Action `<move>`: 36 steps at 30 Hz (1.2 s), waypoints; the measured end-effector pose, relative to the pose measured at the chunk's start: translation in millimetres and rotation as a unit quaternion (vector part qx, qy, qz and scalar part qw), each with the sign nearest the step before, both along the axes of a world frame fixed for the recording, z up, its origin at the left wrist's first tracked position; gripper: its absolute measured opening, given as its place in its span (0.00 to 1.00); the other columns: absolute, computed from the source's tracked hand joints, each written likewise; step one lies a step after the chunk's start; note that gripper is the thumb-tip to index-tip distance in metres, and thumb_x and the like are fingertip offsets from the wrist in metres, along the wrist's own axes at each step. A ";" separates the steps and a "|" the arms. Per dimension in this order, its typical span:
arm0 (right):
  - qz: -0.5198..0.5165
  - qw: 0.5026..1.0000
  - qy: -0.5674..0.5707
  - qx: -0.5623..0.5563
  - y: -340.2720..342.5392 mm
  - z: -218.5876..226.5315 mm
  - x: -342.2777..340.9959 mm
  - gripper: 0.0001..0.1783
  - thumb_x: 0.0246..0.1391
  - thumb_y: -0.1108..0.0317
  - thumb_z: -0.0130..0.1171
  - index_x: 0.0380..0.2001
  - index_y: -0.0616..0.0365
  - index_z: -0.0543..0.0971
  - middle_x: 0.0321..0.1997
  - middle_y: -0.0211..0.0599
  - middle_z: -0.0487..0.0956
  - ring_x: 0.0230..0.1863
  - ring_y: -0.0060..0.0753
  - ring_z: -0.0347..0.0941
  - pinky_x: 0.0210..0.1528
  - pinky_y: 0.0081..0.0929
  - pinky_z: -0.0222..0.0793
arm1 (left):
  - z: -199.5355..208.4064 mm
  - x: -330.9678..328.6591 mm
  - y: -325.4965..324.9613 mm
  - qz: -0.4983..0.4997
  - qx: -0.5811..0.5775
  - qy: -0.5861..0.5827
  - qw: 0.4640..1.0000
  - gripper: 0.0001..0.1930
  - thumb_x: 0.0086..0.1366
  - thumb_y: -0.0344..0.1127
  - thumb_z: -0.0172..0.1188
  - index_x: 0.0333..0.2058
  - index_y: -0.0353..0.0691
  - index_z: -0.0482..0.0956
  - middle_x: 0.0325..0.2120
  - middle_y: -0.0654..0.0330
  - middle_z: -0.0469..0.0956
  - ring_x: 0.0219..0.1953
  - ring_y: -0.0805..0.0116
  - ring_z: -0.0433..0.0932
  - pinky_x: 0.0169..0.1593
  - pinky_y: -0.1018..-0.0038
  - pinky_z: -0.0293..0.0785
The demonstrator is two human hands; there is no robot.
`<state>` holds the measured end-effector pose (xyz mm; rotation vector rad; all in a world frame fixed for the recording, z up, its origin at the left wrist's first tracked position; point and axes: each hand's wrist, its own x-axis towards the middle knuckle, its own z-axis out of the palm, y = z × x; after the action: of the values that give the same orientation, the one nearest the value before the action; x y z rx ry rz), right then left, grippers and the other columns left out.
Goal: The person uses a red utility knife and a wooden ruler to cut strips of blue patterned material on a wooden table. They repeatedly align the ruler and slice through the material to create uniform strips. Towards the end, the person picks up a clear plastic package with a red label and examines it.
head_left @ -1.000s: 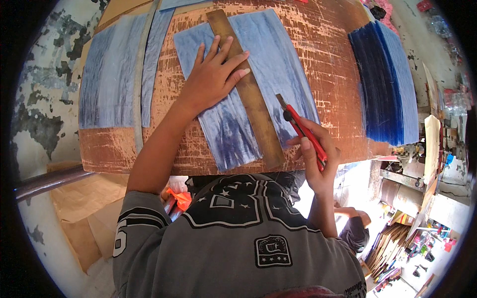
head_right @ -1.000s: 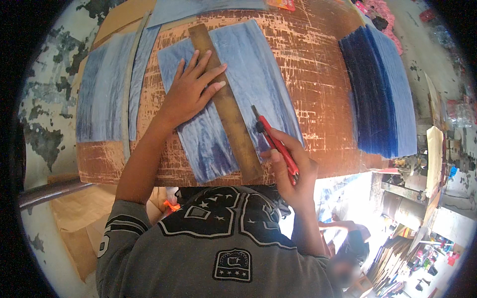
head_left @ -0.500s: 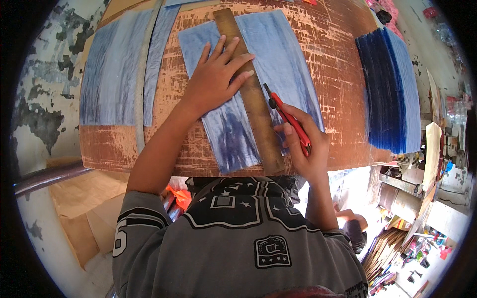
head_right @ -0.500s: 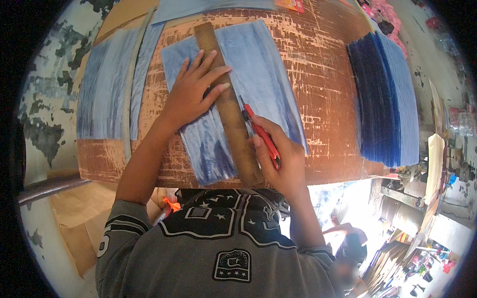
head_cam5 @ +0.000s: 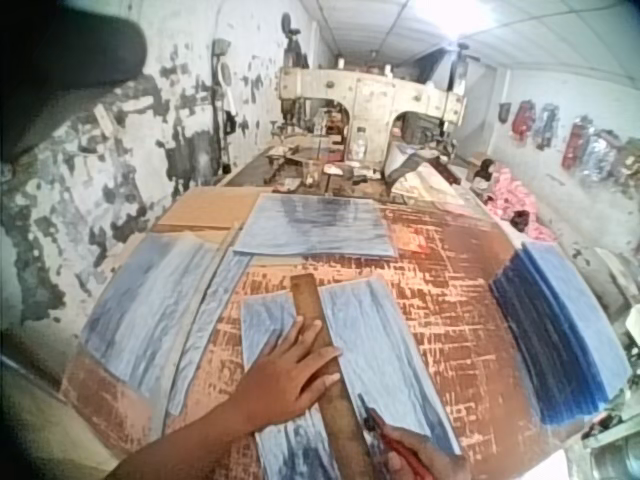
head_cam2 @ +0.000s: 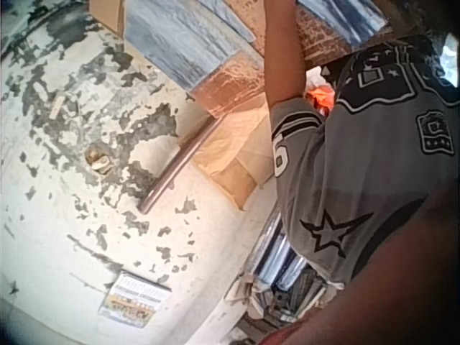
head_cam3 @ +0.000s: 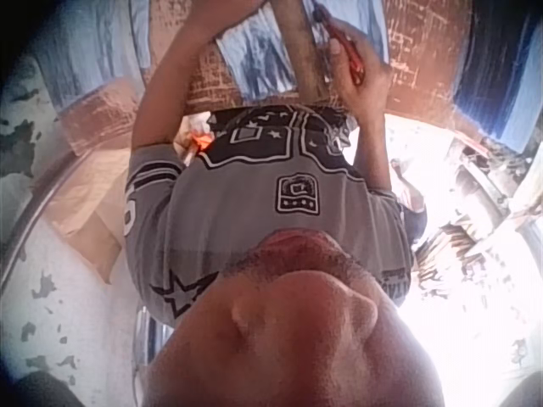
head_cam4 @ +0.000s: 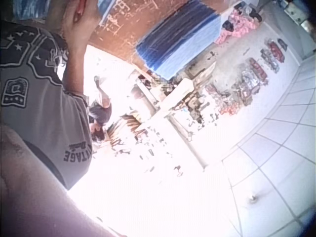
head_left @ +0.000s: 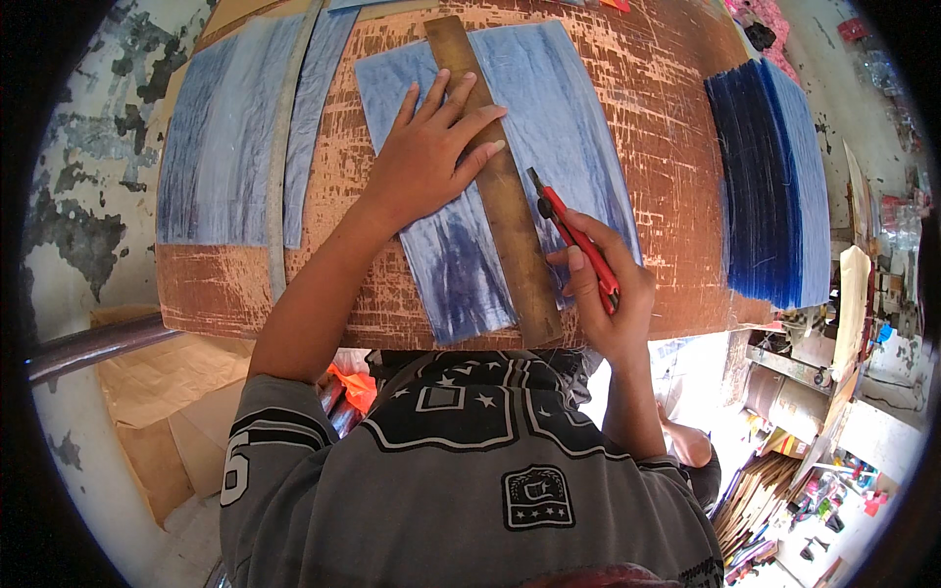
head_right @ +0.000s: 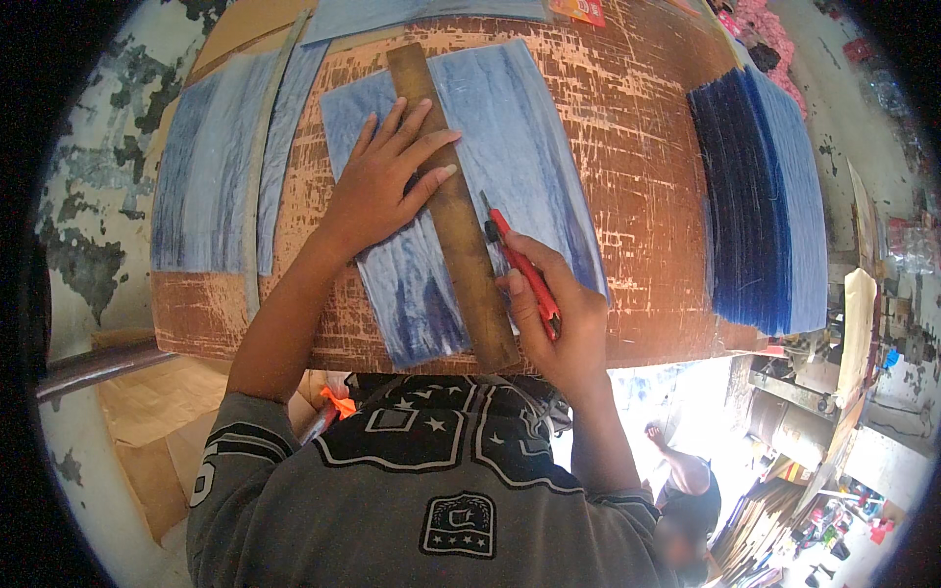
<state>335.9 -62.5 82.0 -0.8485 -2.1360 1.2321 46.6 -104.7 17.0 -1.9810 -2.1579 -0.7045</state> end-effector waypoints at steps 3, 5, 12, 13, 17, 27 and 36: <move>0.005 1.000 -0.002 0.003 1.6 -0.9 1.9 0.18 0.76 0.67 0.60 0.64 0.61 0.80 0.45 0.51 0.90 0.45 0.38 0.92 0.46 0.32 0.84 | 0.0 0.1 -0.3 -0.001 0.001 -0.001 1.000 0.25 0.81 0.59 0.54 0.69 0.60 0.78 0.78 0.48 0.64 0.82 0.41 0.55 0.83 0.41 0.46; 0.013 1.000 -0.013 0.010 2.8 -0.7 3.7 0.18 0.76 0.66 0.60 0.64 0.60 0.80 0.46 0.51 0.91 0.46 0.38 0.92 0.46 0.32 0.84 | -0.3 0.1 -0.7 0.001 0.001 0.001 1.000 0.25 0.81 0.59 0.54 0.69 0.59 0.78 0.78 0.48 0.64 0.82 0.41 0.56 0.83 0.41 0.46; 0.013 1.000 0.003 0.018 3.1 1.9 3.1 0.18 0.76 0.66 0.60 0.63 0.60 0.81 0.45 0.51 0.90 0.46 0.38 0.92 0.45 0.32 0.84 | -1.4 0.2 0.0 0.004 0.002 0.009 1.000 0.25 0.81 0.59 0.54 0.69 0.59 0.78 0.78 0.48 0.64 0.82 0.42 0.56 0.82 0.41 0.47; 0.014 1.000 0.003 0.018 3.5 2.2 3.2 0.18 0.76 0.66 0.60 0.63 0.60 0.81 0.45 0.51 0.90 0.46 0.38 0.92 0.45 0.32 0.84 | -1.3 0.4 0.1 0.004 0.001 0.009 1.000 0.25 0.81 0.59 0.54 0.69 0.59 0.78 0.78 0.48 0.64 0.82 0.42 0.56 0.82 0.41 0.47; 0.010 1.000 -0.004 0.027 3.2 2.9 3.7 0.18 0.75 0.68 0.61 0.62 0.61 0.82 0.45 0.50 0.91 0.45 0.39 0.92 0.45 0.31 0.84 | -0.6 0.0 -0.1 0.004 0.003 0.006 1.000 0.25 0.80 0.59 0.54 0.69 0.59 0.78 0.78 0.48 0.64 0.82 0.43 0.56 0.82 0.41 0.47; 0.024 0.996 -0.038 0.076 3.2 6.4 7.9 0.19 0.68 0.74 0.63 0.60 0.56 0.83 0.38 0.46 0.89 0.33 0.41 0.89 0.37 0.33 0.81 | 0.0 0.5 -0.1 0.001 0.008 0.001 1.000 0.25 0.80 0.58 0.55 0.69 0.59 0.78 0.78 0.47 0.65 0.82 0.41 0.57 0.82 0.41 0.48; 0.040 0.993 -0.059 0.091 -1.1 5.5 12.4 0.23 0.65 0.75 0.63 0.63 0.54 0.81 0.35 0.43 0.88 0.33 0.44 0.89 0.37 0.35 0.81 | -2.5 -0.4 0.1 0.000 0.014 0.006 1.000 0.25 0.80 0.57 0.56 0.69 0.59 0.78 0.78 0.46 0.65 0.81 0.41 0.58 0.82 0.42 0.49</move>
<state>348.3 -63.7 87.5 -0.7813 -2.3558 1.0263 46.2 -104.6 14.5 -1.9672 -2.1287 -0.7175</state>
